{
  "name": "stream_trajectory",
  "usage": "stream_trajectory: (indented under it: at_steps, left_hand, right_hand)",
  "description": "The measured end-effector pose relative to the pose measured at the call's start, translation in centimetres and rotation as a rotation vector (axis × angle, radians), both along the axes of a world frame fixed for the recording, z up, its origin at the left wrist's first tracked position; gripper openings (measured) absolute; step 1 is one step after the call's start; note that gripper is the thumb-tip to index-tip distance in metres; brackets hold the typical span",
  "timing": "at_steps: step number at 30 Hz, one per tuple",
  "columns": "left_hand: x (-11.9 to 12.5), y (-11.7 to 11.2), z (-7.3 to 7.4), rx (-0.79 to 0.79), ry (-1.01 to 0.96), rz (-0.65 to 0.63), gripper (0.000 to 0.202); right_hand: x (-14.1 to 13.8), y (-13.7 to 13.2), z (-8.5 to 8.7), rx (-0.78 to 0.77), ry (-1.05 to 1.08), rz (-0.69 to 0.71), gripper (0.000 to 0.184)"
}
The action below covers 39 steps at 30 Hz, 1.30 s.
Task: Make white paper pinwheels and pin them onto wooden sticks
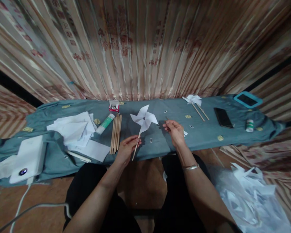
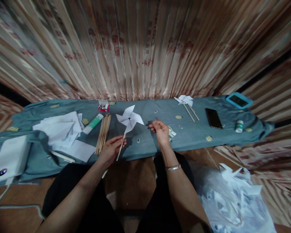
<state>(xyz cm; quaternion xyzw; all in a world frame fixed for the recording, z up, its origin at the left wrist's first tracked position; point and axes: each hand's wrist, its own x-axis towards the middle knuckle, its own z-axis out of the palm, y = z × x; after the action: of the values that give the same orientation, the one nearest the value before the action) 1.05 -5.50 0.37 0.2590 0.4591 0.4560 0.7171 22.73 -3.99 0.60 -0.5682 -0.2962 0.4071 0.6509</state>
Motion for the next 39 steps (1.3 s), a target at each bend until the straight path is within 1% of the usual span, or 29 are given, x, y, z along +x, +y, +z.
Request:
stream_trajectory:
  at_steps: [3, 6, 14, 18, 21, 24, 26, 29, 32, 39]
  left_hand:
    - [0.2, -0.1, -0.1, 0.048, 0.058, -0.050, 0.041]
    - [0.3, 0.1, -0.3, 0.094, 0.098, -0.077, 0.047]
    - [0.5, 0.6, -0.6, 0.119, 0.164, -0.082, 0.050]
    - [0.5, 0.5, -0.6, 0.134, 0.175, -0.098, 0.048]
    - [0.5, 0.4, -0.5, 0.133, 0.163, -0.100, 0.047]
    - [0.5, 0.3, -0.5, 0.133, 0.169, -0.097, 0.044]
    - [0.5, 0.3, -0.5, 0.132, 0.169, -0.097, 0.043]
    - [0.6, 0.3, -0.5, 0.117, 0.145, -0.090, 0.043]
    - [0.6, 0.3, -0.5, 0.102, 0.122, -0.086, 0.044]
    - [0.5, 0.3, -0.4, 0.105, 0.144, -0.077, 0.043]
  right_hand:
    - [0.9, 0.0, 0.0, 0.004, -0.003, -0.009, 0.026]
    - [1.2, 0.0, 0.0, 0.008, -0.009, 0.011, 0.025]
    - [1.8, -0.2, -0.4, -0.019, -0.034, 0.065, 0.045]
    - [1.8, -0.5, -0.3, -0.006, 0.011, 0.045, 0.048]
    - [1.4, -0.9, 0.0, 0.021, 0.085, 0.111, 0.046]
    - [0.9, -1.3, 0.4, 0.011, 0.124, 0.202, 0.044]
    - [0.5, -1.4, 0.5, -0.001, 0.127, 0.232, 0.041]
    - [0.1, -1.5, 0.7, -0.013, 0.123, 0.229, 0.038]
    - [-0.1, -1.4, 0.7, -0.024, 0.127, 0.211, 0.039]
    - [-0.4, -1.5, 0.6, -0.049, 0.114, 0.224, 0.034]
